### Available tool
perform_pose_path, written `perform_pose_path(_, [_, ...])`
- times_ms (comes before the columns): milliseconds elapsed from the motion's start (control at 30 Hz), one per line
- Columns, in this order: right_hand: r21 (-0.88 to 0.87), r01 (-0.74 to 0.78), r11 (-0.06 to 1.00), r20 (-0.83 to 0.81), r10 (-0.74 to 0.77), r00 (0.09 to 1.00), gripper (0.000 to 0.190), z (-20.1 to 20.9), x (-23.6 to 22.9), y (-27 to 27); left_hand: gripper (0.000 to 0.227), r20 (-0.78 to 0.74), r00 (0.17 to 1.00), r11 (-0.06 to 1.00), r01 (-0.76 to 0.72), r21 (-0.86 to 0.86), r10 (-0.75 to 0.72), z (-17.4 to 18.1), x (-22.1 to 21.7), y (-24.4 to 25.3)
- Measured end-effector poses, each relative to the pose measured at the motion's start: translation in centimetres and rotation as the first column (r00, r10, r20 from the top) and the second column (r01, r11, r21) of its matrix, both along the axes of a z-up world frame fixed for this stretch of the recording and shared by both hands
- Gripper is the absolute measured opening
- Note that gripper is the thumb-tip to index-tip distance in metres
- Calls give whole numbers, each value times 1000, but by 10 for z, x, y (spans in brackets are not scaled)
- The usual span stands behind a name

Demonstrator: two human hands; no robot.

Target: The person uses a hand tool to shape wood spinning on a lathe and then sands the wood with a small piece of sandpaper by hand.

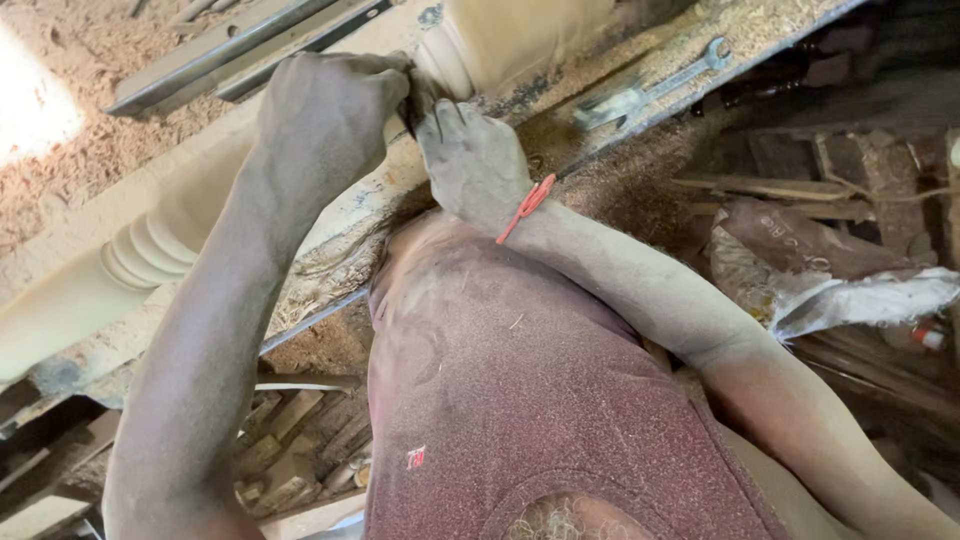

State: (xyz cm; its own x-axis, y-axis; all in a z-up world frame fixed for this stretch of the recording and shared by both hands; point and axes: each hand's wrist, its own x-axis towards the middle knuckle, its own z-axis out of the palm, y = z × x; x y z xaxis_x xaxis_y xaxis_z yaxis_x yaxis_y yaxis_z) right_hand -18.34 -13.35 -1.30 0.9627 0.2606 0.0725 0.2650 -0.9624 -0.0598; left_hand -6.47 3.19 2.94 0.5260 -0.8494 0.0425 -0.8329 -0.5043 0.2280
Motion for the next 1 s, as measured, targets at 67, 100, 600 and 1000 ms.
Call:
perform_pose_path(67, [-71,-28,997,-57,24,998,32,-1,2,2,14,-3,1000,998,-1,-60,0,2,-1,2])
perform_pose_path(100, [-106,-37,994,-83,28,996,34,-2,3,3,13,3,1000,996,7,-89,-7,5,-1,4])
perform_pose_path(600, [9,-34,999,154,32,988,30,-4,10,25,19,26,998,985,-47,-164,52,-9,-12,29])
perform_pose_path(1000, [-39,-124,991,3,125,992,23,-6,18,26,20,49,995,979,-79,-189,90,-33,-11,40])
